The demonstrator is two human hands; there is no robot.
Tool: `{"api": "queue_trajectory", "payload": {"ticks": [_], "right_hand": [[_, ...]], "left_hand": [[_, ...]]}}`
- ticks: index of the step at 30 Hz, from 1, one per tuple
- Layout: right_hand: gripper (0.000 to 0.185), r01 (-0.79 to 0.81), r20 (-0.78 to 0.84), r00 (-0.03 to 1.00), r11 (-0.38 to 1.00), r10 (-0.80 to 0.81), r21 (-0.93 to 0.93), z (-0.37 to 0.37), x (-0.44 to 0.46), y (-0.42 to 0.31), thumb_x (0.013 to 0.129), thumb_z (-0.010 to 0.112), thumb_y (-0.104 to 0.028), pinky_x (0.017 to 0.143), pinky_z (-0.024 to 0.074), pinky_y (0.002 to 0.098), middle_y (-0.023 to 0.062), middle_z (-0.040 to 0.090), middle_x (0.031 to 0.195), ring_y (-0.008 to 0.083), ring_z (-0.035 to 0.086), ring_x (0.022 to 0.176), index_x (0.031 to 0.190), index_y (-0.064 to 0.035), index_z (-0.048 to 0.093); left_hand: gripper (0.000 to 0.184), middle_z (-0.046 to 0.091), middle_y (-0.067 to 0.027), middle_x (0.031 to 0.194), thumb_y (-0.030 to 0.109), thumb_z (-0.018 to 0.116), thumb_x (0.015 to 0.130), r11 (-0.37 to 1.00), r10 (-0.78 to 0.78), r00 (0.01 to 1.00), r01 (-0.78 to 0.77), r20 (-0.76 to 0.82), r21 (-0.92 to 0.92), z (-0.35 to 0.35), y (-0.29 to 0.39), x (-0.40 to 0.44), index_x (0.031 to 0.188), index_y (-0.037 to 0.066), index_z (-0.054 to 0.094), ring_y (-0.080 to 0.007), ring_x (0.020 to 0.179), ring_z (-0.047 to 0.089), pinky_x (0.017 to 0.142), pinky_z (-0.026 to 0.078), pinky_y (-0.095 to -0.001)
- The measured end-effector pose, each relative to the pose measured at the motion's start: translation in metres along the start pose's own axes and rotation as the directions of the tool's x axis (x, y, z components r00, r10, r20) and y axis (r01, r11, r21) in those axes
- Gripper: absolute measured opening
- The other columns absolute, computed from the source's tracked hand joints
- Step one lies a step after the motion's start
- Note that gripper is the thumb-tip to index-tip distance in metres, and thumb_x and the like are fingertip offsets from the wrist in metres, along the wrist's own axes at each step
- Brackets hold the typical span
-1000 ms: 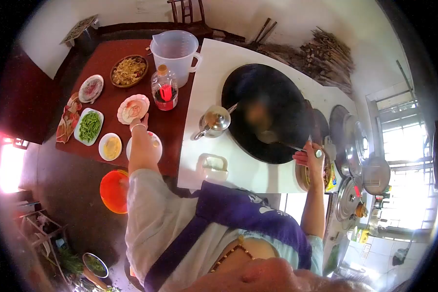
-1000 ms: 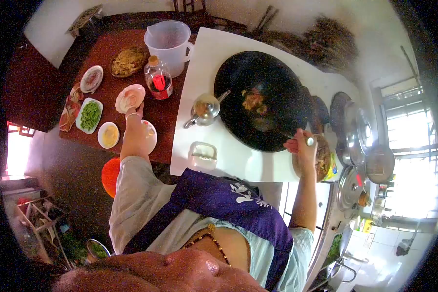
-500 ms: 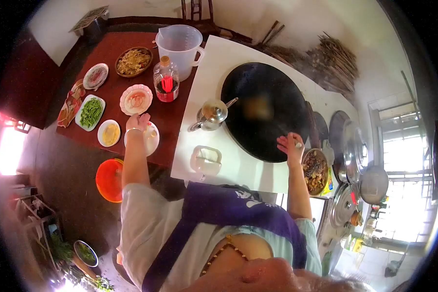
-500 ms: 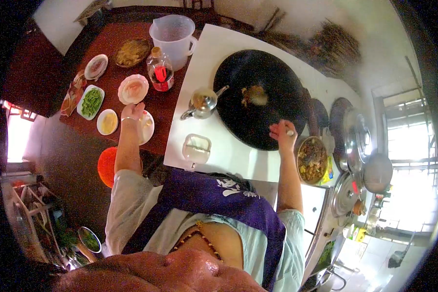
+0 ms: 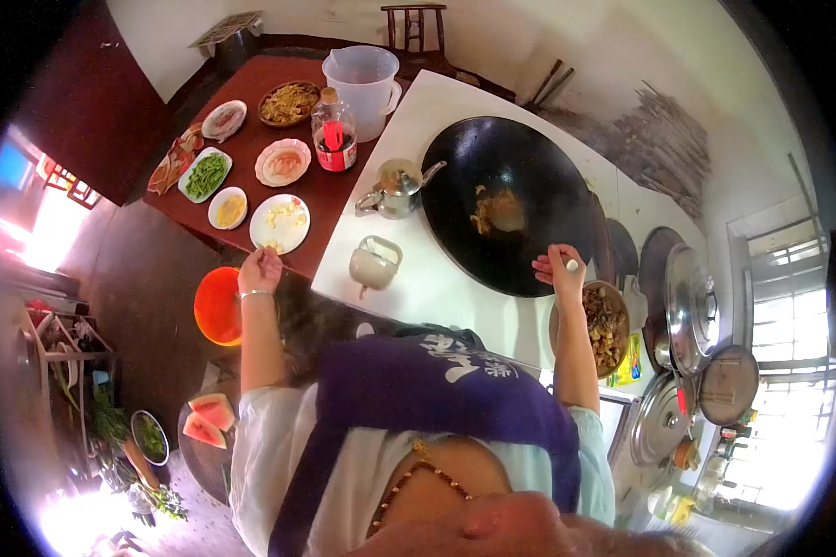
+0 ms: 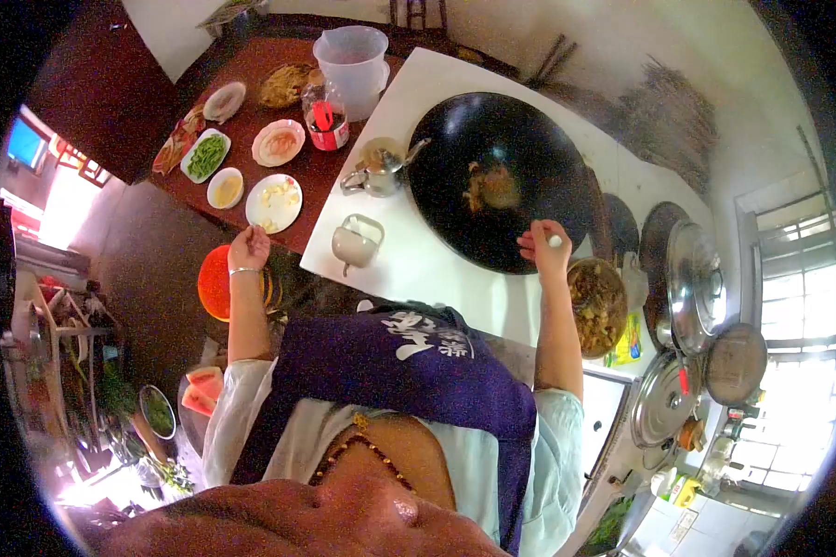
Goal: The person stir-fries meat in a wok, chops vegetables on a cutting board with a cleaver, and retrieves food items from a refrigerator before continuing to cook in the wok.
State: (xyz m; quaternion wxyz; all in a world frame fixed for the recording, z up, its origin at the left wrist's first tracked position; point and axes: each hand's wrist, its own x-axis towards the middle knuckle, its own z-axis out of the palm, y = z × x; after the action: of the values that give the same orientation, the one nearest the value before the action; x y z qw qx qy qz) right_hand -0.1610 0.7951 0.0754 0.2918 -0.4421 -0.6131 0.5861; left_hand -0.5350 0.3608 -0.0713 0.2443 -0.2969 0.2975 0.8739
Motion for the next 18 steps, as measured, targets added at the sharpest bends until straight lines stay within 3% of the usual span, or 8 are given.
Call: {"api": "queue_trajectory", "payload": {"ticks": [2,6,8,11,15,17,18], "right_hand": [[0.025,0.026,0.049,0.999,0.997,-0.022,-0.070,-0.002,0.004,-0.007,0.087,0.065,-0.023,0.049,0.0512,0.0254,0.0095,0.063,0.073,0.0158,0.065,0.061,0.098,-0.0014,0.060],[0.024,0.044,0.148,0.989,0.992,-0.026,-0.120,-0.011,0.000,-0.008,0.086,0.065,-0.024,0.049,0.0503,0.0243,0.0081,0.063,0.073,0.0150,0.065,0.061,0.095,-0.0022,0.059],[0.023,0.079,0.199,0.978,0.992,-0.058,-0.097,-0.016,0.009,0.001,0.086,0.065,-0.024,0.049,0.0495,0.0237,0.0074,0.062,0.072,0.0147,0.065,0.061,0.093,-0.0025,0.059],[0.017,0.165,0.134,0.980,0.980,-0.149,-0.115,-0.021,0.010,-0.004,0.087,0.064,-0.020,0.050,0.0506,0.0238,0.0071,0.062,0.072,0.0160,0.065,0.059,0.092,-0.0045,0.060],[0.018,0.206,0.174,0.958,0.970,-0.226,0.130,-0.028,0.043,0.052,0.087,0.065,-0.020,0.050,0.0504,0.0240,0.0071,0.062,0.075,0.0155,0.065,0.062,0.093,-0.0044,0.058],[0.019,0.178,0.204,0.962,0.983,-0.183,0.042,-0.036,0.041,0.052,0.086,0.066,-0.019,0.051,0.0498,0.0236,0.0064,0.061,0.076,0.0144,0.064,0.063,0.094,-0.0037,0.058],[0.019,0.164,0.225,0.959,0.985,-0.171,0.049,-0.041,0.036,0.040,0.086,0.066,-0.018,0.052,0.0492,0.0236,0.0054,0.060,0.077,0.0133,0.063,0.063,0.094,-0.0036,0.058]], "left_hand": [[0.006,0.061,-0.0046,0.077,0.008,0.053,0.089,0.999,-0.050,0.991,0.047,0.121,0.021,-0.012,-0.006,-0.025,0.087,0.003,0.056,-0.0194,0.075,0.062,0.064,0.049,-0.0310],[0.005,0.061,-0.0055,0.078,0.007,0.054,0.088,0.998,0.028,0.998,-0.024,0.064,-0.062,-0.032,-0.032,-0.072,0.084,0.005,0.056,-0.0197,0.074,0.060,0.063,0.048,-0.0317],[0.005,0.061,-0.0057,0.078,0.007,0.054,0.088,0.995,0.018,0.991,-0.006,0.129,-0.098,-0.046,-0.049,-0.089,0.085,0.005,0.056,-0.0197,0.073,0.060,0.063,0.048,-0.0318],[0.005,0.060,-0.0063,0.077,0.007,0.054,0.088,0.996,0.036,0.990,-0.024,0.135,-0.086,-0.065,-0.071,-0.118,0.085,0.004,0.056,-0.0192,0.071,0.059,0.061,0.048,-0.0310],[0.004,0.061,-0.0066,0.077,0.007,0.055,0.087,0.998,0.029,0.997,-0.025,0.078,-0.060,-0.087,-0.100,-0.159,0.085,0.004,0.056,-0.0194,0.070,0.060,0.059,0.049,-0.0302],[0.004,0.062,-0.0065,0.077,0.007,0.055,0.087,0.998,0.023,0.999,-0.022,0.022,-0.066,-0.097,-0.114,-0.175,0.085,0.004,0.056,-0.0196,0.069,0.060,0.058,0.049,-0.0303],[0.004,0.062,-0.0066,0.076,0.007,0.055,0.087,0.998,-0.047,0.993,0.050,0.104,-0.033,-0.111,-0.116,-0.179,0.085,0.004,0.057,-0.0196,0.069,0.061,0.058,0.049,-0.0302]]}}
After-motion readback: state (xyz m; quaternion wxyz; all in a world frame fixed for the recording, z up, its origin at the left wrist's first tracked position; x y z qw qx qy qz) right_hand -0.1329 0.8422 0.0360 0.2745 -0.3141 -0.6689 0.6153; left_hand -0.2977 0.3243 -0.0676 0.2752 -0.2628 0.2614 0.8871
